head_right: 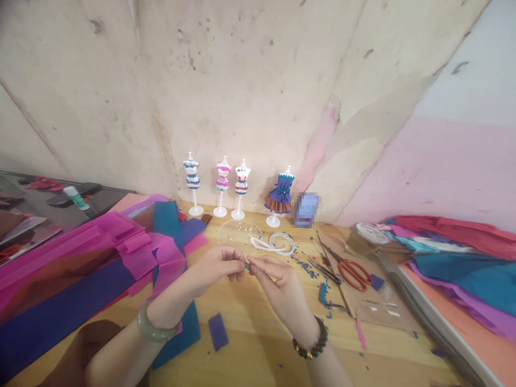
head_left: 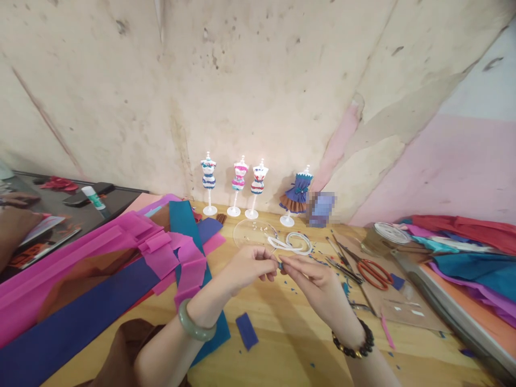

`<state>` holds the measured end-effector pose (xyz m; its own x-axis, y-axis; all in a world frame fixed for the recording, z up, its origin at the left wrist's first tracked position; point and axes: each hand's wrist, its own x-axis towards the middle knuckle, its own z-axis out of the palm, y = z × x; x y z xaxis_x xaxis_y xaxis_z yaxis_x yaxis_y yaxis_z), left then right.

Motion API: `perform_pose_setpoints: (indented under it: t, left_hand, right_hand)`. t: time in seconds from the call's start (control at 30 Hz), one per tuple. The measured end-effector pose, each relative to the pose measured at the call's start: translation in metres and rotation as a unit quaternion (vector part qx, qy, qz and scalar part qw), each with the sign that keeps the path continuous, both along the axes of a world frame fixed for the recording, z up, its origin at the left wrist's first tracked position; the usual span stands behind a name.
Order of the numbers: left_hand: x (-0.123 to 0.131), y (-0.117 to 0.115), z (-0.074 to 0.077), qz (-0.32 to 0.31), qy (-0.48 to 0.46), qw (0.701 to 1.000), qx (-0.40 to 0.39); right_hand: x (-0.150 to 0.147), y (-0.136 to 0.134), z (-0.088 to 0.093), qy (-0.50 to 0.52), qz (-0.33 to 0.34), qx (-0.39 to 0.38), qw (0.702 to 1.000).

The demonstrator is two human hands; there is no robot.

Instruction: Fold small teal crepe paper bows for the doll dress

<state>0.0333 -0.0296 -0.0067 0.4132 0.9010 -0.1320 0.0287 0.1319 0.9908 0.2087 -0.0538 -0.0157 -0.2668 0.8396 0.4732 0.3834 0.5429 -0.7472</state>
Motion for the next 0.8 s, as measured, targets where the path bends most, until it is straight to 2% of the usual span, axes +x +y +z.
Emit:
perform_pose_setpoints:
  t: [0.1,0.17,0.3,0.4,0.5,0.6,0.7,0.8]
  left_hand:
    - [-0.001,-0.001,0.001,0.005,0.032,0.997,0.064]
    - [-0.002,-0.005,0.005,0.020,0.086,0.982,0.168]
    - [-0.005,-0.015,0.015,0.057,0.164,0.895,0.411]
    - [-0.005,-0.018,0.017,0.057,0.183,0.843,0.503]
    - [-0.004,-0.018,0.017,0.044,0.195,0.819,0.537]
    - [-0.003,-0.018,0.016,0.043,0.194,0.815,0.545]
    - [-0.003,-0.019,0.018,0.036,0.198,0.821,0.534]
    - [-0.004,-0.020,0.020,0.018,0.208,0.847,0.489]
  right_hand:
    - [0.002,-0.001,0.000,0.002,-0.021,-0.015,1.000]
    - [0.004,-0.002,0.001,0.005,-0.033,-0.016,0.999]
    - [0.009,-0.008,0.006,0.002,-0.034,0.021,0.999]
    - [0.009,-0.012,0.011,-0.017,-0.035,0.076,0.996]
    - [0.006,-0.014,0.014,-0.034,-0.041,0.135,0.989]
    - [0.003,-0.015,0.016,-0.040,-0.042,0.169,0.984]
    - [0.001,-0.015,0.018,-0.046,-0.037,0.171,0.983]
    - [0.002,-0.015,0.017,-0.036,-0.028,0.139,0.989]
